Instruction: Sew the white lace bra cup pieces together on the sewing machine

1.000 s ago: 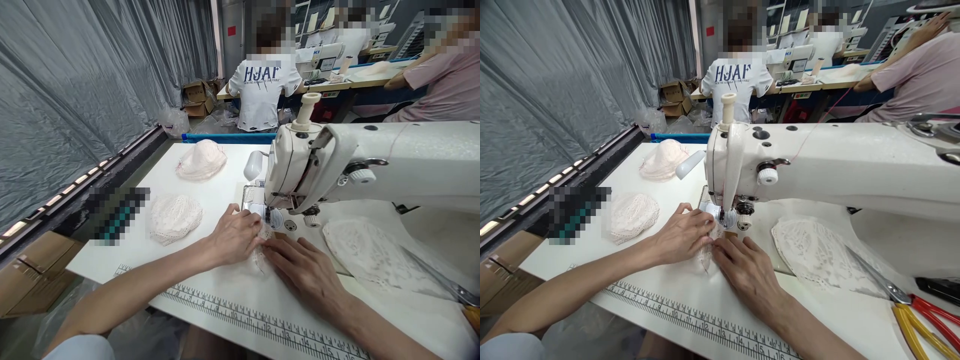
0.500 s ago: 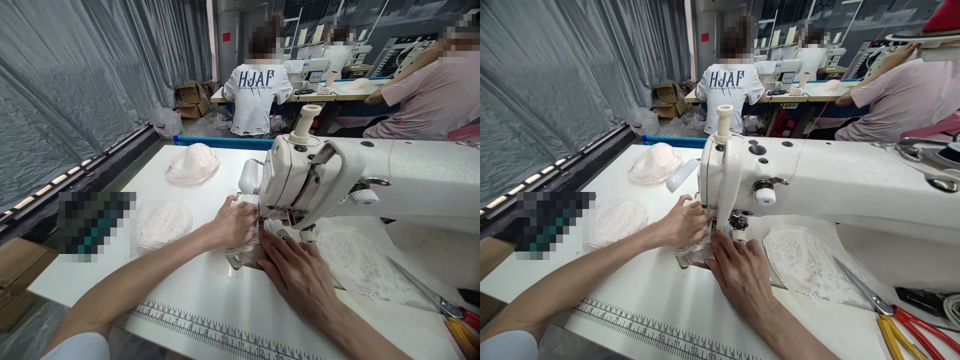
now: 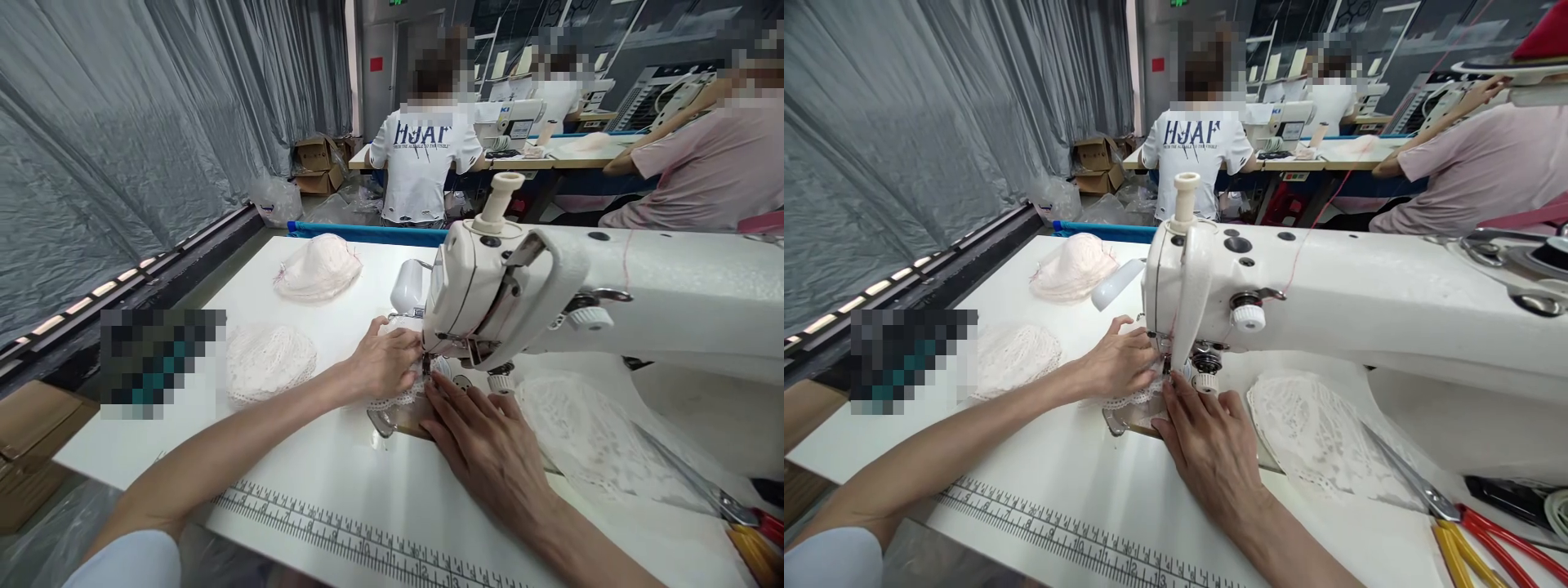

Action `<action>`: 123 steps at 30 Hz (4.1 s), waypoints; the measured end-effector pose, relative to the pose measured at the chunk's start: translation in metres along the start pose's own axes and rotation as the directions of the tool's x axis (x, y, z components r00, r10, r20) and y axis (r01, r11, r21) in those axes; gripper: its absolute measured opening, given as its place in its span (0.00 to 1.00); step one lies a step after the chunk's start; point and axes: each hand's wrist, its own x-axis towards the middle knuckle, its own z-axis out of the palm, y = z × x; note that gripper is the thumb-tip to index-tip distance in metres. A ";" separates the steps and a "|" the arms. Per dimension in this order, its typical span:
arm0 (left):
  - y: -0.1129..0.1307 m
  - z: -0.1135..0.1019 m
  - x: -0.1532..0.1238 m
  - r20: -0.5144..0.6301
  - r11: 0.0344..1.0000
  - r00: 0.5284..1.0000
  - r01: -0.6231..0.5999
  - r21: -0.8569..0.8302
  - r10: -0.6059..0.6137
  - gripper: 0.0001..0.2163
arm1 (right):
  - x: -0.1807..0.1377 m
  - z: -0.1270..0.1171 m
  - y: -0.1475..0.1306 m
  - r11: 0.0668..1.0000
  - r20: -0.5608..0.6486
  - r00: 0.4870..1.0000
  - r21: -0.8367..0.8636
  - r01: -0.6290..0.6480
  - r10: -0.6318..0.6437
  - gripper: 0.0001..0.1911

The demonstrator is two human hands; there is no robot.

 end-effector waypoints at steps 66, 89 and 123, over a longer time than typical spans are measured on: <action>0.084 0.012 -0.084 -0.161 0.927 0.983 0.135 0.349 -0.083 0.13 | -0.004 -0.002 0.003 0.989 0.055 0.996 0.131 -0.071 0.065 0.18; 0.071 -0.051 -0.125 0.209 0.649 0.910 0.403 -0.645 -0.357 0.10 | -0.015 -0.048 -0.062 0.488 0.531 0.846 0.727 -0.483 0.047 0.17; 0.137 0.008 -0.202 0.690 -0.032 0.708 0.694 -0.719 -0.149 0.13 | -0.090 -0.076 -0.096 0.062 0.726 0.544 0.621 -0.781 -0.422 0.16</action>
